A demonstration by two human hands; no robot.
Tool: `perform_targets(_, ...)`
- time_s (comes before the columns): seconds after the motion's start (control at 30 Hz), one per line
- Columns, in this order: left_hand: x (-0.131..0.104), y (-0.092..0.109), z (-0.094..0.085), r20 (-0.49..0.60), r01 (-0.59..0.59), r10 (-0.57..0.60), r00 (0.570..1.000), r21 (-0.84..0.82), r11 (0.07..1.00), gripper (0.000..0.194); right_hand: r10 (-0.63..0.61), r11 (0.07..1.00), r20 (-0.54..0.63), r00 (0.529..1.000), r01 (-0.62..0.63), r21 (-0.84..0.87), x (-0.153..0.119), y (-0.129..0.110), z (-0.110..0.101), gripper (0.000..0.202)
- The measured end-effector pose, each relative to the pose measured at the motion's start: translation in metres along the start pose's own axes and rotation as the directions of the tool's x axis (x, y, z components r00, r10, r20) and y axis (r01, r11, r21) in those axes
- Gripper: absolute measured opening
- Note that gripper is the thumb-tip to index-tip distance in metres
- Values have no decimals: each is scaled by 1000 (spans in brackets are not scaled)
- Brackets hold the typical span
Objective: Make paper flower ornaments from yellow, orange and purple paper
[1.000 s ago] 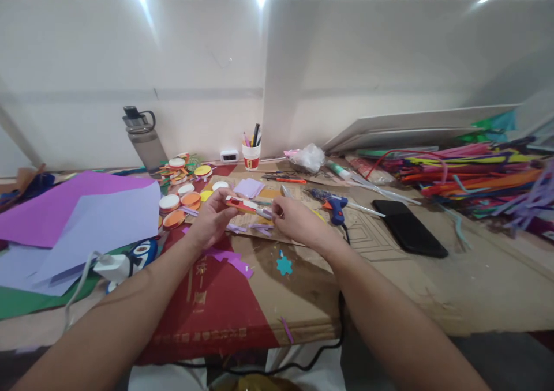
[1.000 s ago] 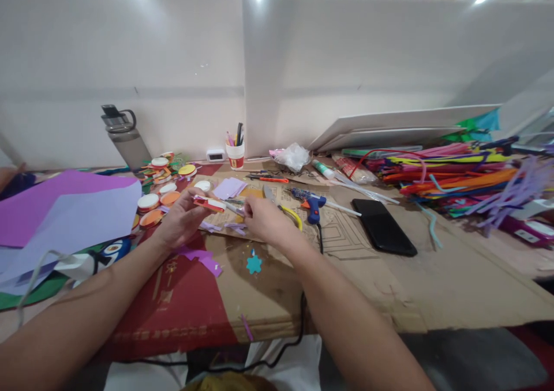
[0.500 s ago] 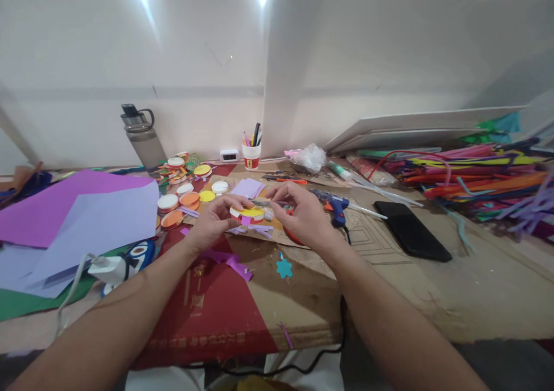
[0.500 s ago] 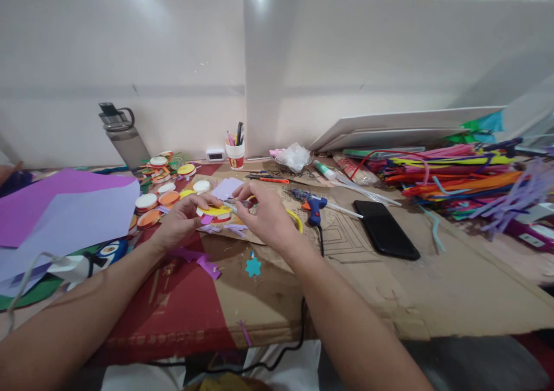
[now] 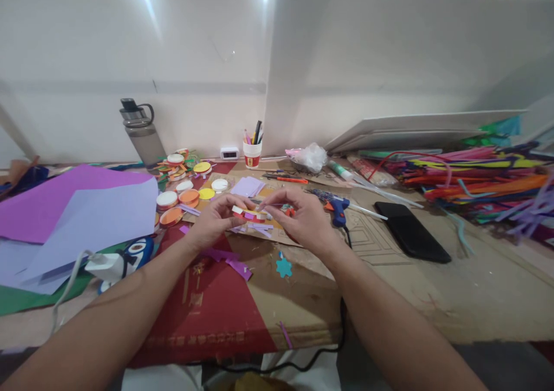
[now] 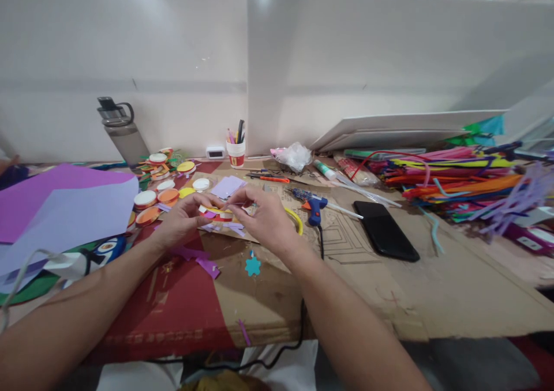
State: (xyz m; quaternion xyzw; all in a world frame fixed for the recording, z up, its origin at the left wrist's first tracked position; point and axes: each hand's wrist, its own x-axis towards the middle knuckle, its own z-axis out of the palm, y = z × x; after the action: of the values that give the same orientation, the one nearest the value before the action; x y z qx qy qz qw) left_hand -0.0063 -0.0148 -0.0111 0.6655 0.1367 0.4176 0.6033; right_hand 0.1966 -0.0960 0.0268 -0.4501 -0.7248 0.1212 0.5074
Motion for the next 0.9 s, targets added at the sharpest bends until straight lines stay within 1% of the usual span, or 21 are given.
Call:
perform_targets(0.23, 0, 3, 2, -60, 46, -43, 997, 50, 998, 21, 28, 1000, 8, 1000, -28, -5, 0, -1, 0, 5)
perform_targets(0.37, -1, 1, 1, -79, 105, -103, 992, 28, 994, 25, 50, 998, 2, 999, -50, 38, 0, -1, 1, 5)
perform_targets(0.53, -3, -4, 1, -118, 152, -155, 981, -26, 988, 30, 133, 981, 30, 991, -136, 139, 2, -1, 3, 5)
perform_targets(0.73, -3, -1, 5, -149, 188, -192, 970, -46, 981, 32, 200, 950, 84, 976, -214, 227, 4, 2, 3, 12)
perform_targets(0.9, -4, -3, 5, -123, 239, -247, 961, -77, 968, 35, 276, 909, 137, 951, -305, 285, 6, 5, 3, 16)
